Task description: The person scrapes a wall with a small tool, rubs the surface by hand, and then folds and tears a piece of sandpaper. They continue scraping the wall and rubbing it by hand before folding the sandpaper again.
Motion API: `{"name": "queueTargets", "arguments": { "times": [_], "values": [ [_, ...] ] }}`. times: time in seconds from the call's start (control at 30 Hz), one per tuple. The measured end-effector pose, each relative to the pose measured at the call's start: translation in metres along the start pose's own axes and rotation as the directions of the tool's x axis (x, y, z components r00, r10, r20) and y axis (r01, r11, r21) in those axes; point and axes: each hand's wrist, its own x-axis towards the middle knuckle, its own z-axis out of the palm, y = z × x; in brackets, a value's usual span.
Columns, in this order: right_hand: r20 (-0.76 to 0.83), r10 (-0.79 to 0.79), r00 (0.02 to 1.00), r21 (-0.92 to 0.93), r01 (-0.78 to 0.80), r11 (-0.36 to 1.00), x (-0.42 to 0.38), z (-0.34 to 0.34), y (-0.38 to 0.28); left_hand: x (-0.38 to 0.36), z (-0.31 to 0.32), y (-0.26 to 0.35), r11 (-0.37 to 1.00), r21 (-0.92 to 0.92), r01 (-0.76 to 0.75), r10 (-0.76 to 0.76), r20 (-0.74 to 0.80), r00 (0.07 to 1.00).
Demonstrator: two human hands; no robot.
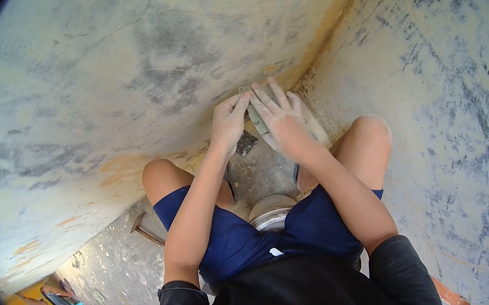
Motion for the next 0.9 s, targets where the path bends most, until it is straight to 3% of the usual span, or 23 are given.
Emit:
{"name": "queueTargets", "arguments": {
  "times": [0.13,0.17,0.2,0.23,0.27,0.3,0.33,0.37,0.4,0.43,0.47,0.53,0.57,0.63,0.67,0.73,0.8,0.87,0.9],
  "values": [
    [-0.117,0.087,0.989,0.109,-0.074,0.991,0.006,0.026,-0.010,0.001,0.000,0.010,0.998,-0.019,0.056,-0.056,0.015,0.998],
    [-0.016,0.344,0.939,0.506,-0.289,0.813,0.010,0.025,-0.014,0.002,0.000,0.014,0.996,0.037,0.078,-0.078,-0.010,0.997],
    [0.175,0.517,0.838,0.783,-0.437,0.442,0.013,0.026,-0.017,0.003,0.000,0.016,0.991,0.093,0.101,-0.098,-0.037,0.995],
    [0.173,0.526,0.833,0.784,-0.439,0.438,0.016,0.029,-0.018,0.002,0.001,0.018,0.983,0.179,0.050,-0.044,-0.040,0.998],
    [0.136,0.676,0.725,0.800,-0.483,0.356,0.019,0.035,-0.017,0.000,0.000,0.019,0.982,0.181,0.053,-0.048,-0.031,0.998],
    [0.106,0.801,0.589,0.817,-0.511,0.268,0.021,0.041,-0.017,-0.006,0.003,0.031,0.893,0.448,0.036,0.002,-0.084,0.996],
    [0.108,0.807,0.581,0.815,-0.517,0.263,0.025,0.045,-0.014,-0.009,0.004,0.036,0.733,0.679,0.033,0.066,-0.119,0.991],
    [0.138,0.862,0.488,0.834,-0.526,0.164,0.032,0.049,-0.007,-0.011,0.004,0.033,0.734,0.679,0.034,0.058,-0.113,0.992],
    [0.171,0.905,0.391,0.850,-0.523,0.066,0.039,0.053,-0.002,-0.012,0.004,0.029,0.651,0.736,-0.186,0.345,-0.068,0.936],
    [0.172,0.908,0.382,0.848,-0.527,0.061,0.047,0.054,0.000,-0.012,0.003,0.026,0.504,0.777,-0.377,0.601,-0.002,0.799],
    [0.105,0.933,0.344,0.855,-0.511,0.092,0.055,0.055,0.002,-0.010,0.000,0.025,0.506,0.774,-0.380,0.597,0.005,0.803],
    [0.035,0.955,0.296,0.860,-0.496,0.122,0.067,0.054,-0.002,-0.005,-0.007,0.026,0.178,0.846,-0.502,0.808,0.165,0.566],
    [0.069,0.951,0.300,0.864,-0.494,0.093,0.072,0.053,-0.004,-0.006,-0.008,0.027,0.180,0.843,-0.507,0.805,0.170,0.568],
    [0.089,0.944,0.318,0.868,-0.489,0.083,0.078,0.046,-0.013,-0.009,-0.007,0.036,-0.099,0.915,-0.390,0.873,0.268,0.407],
    [0.089,0.946,0.312,0.867,-0.493,0.081,0.083,0.054,-0.017,-0.007,-0.008,0.035,-0.097,0.913,-0.396,0.871,0.270,0.410],
    [-0.115,0.950,0.290,0.835,-0.490,0.250,0.093,0.070,-0.022,-0.005,-0.012,0.033,-0.202,0.946,-0.253,0.910,0.277,0.309],
    [-0.046,0.945,0.325,0.862,-0.465,0.202,0.096,0.068,-0.024,-0.006,-0.013,0.033,-0.209,0.956,-0.204,0.913,0.266,0.309],
    [0.128,0.942,0.309,0.911,-0.413,0.012,0.101,0.061,-0.027,-0.007,-0.016,0.034,-0.218,0.964,-0.151,0.916,0.256,0.309],
    [0.131,0.942,0.308,0.910,-0.415,0.010,0.104,0.063,-0.028,-0.007,-0.018,0.034,-0.191,0.970,-0.148,0.918,0.230,0.323]
  ]
}}
